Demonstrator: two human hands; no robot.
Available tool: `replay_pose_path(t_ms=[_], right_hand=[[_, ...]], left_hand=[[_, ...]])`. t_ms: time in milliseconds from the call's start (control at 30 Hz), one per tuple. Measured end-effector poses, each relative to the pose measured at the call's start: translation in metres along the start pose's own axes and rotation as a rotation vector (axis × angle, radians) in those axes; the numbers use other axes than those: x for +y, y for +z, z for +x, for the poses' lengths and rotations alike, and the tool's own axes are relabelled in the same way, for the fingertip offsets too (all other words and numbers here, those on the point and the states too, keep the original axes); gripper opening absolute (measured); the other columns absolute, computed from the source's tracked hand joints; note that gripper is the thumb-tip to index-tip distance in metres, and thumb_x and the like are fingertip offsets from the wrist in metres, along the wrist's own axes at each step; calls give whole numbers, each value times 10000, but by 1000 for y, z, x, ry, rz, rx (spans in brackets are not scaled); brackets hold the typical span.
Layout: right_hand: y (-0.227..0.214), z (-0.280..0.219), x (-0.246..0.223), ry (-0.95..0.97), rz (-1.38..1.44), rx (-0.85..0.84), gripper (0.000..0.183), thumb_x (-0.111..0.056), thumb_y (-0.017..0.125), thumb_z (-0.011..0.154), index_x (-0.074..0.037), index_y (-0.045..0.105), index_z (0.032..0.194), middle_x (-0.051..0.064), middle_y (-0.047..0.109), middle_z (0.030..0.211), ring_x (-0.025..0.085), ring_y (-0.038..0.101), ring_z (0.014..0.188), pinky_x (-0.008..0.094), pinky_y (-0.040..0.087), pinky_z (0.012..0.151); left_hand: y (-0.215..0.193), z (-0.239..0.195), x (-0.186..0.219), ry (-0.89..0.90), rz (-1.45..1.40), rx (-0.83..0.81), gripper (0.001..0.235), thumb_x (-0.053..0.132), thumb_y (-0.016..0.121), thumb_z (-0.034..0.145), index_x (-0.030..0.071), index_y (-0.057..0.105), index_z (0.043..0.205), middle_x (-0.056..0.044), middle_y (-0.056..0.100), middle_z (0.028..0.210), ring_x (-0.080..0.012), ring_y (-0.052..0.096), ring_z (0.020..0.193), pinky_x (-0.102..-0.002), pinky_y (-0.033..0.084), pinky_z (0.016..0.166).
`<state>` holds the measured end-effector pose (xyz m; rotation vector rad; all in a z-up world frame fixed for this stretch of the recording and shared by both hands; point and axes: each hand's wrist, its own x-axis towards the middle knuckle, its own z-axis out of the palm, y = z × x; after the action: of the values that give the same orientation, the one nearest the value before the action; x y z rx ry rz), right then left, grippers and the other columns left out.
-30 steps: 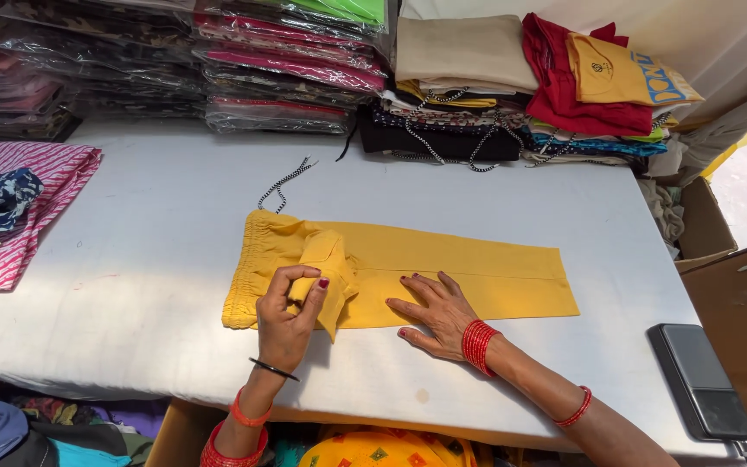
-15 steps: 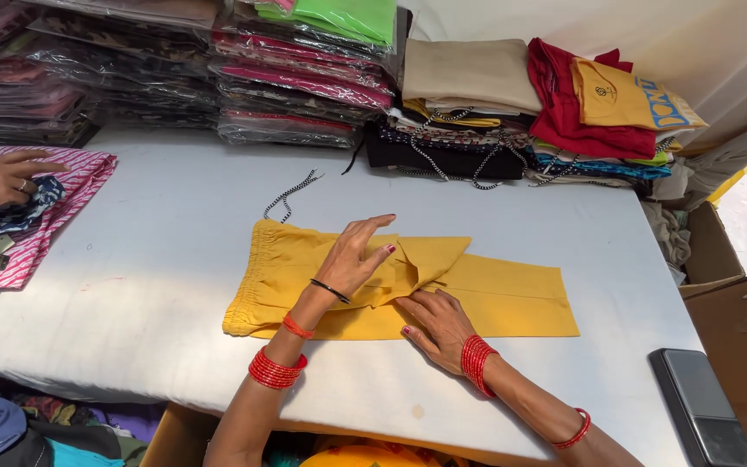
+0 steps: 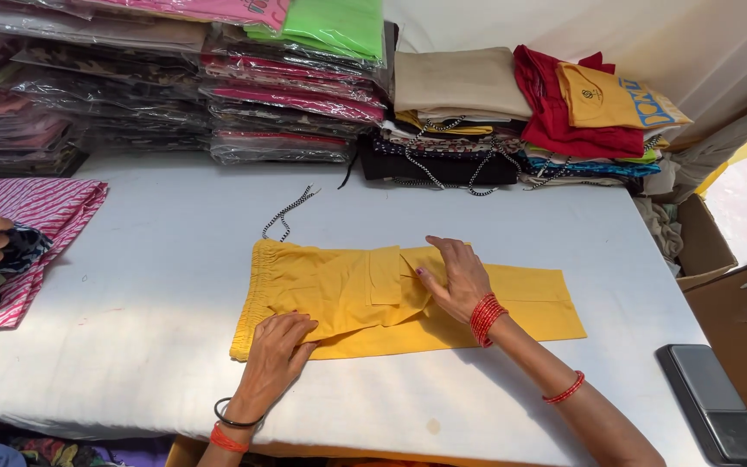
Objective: The person unfolds a yellow pair of shorts on a white table, smooths the fabric, and folds it into a compact rectangle. The person then places the folded shorts on a stack of other folded garments.
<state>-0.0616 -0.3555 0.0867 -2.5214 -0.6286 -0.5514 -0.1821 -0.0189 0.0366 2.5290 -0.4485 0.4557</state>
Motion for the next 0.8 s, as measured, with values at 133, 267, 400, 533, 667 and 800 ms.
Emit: replay_pose_path(t_ms=[133, 267, 400, 533, 667, 800], right_hand=[[20, 42, -21, 32, -159, -262, 665, -254, 763, 834, -173, 481, 1430, 139, 568, 1325, 339, 586, 1105, 496, 530, 857], [60, 81, 22, 154, -440, -442, 662, -111, 699, 840, -225, 480, 1454, 90, 639, 1258, 312, 662, 1051, 458, 596, 777], [70, 113, 75, 288, -313, -398, 460, -88, 662, 875, -204, 626, 1318, 71, 747, 1085, 287, 715, 960, 439, 589, 811], [41, 108, 87, 369, 7, -229, 306, -108, 603, 916, -170, 709, 1195, 89, 766, 1026, 273, 737, 891, 422, 600, 815], [9, 78, 113, 618, 961, 330, 244, -129, 434, 994, -89, 604, 1163, 81, 691, 1052, 233, 745, 852, 422, 672, 647], [-16, 10, 151, 858, 1121, 389, 226, -145, 489, 993, -117, 529, 1214, 74, 660, 1018, 185, 702, 794, 364, 639, 620]], left_hand=[[15, -4, -5, 43, 98, 77, 288, 87, 725, 822, 83, 693, 1108, -80, 682, 1167, -284, 591, 1216, -456, 402, 1065], [19, -8, -9, 62, 118, 108, 255, 15, 700, 823, 52, 677, 1075, -105, 679, 1142, -303, 601, 1197, -497, 399, 1084], [23, -8, -12, 50, 125, 95, 232, 24, 696, 837, 54, 675, 1066, -108, 682, 1139, -305, 605, 1188, -506, 401, 1078], [30, -10, -20, 32, 117, 93, 227, 27, 695, 840, 39, 661, 1064, -110, 683, 1136, -308, 608, 1198, -511, 403, 1083], [32, -12, -23, -18, 118, 59, 222, -6, 665, 862, 30, 651, 1081, -109, 682, 1139, -300, 611, 1196, -508, 402, 1109], [30, -11, -19, -4, 109, 62, 239, 4, 678, 844, 27, 649, 1080, -118, 677, 1152, -306, 601, 1215, -521, 391, 1104]])
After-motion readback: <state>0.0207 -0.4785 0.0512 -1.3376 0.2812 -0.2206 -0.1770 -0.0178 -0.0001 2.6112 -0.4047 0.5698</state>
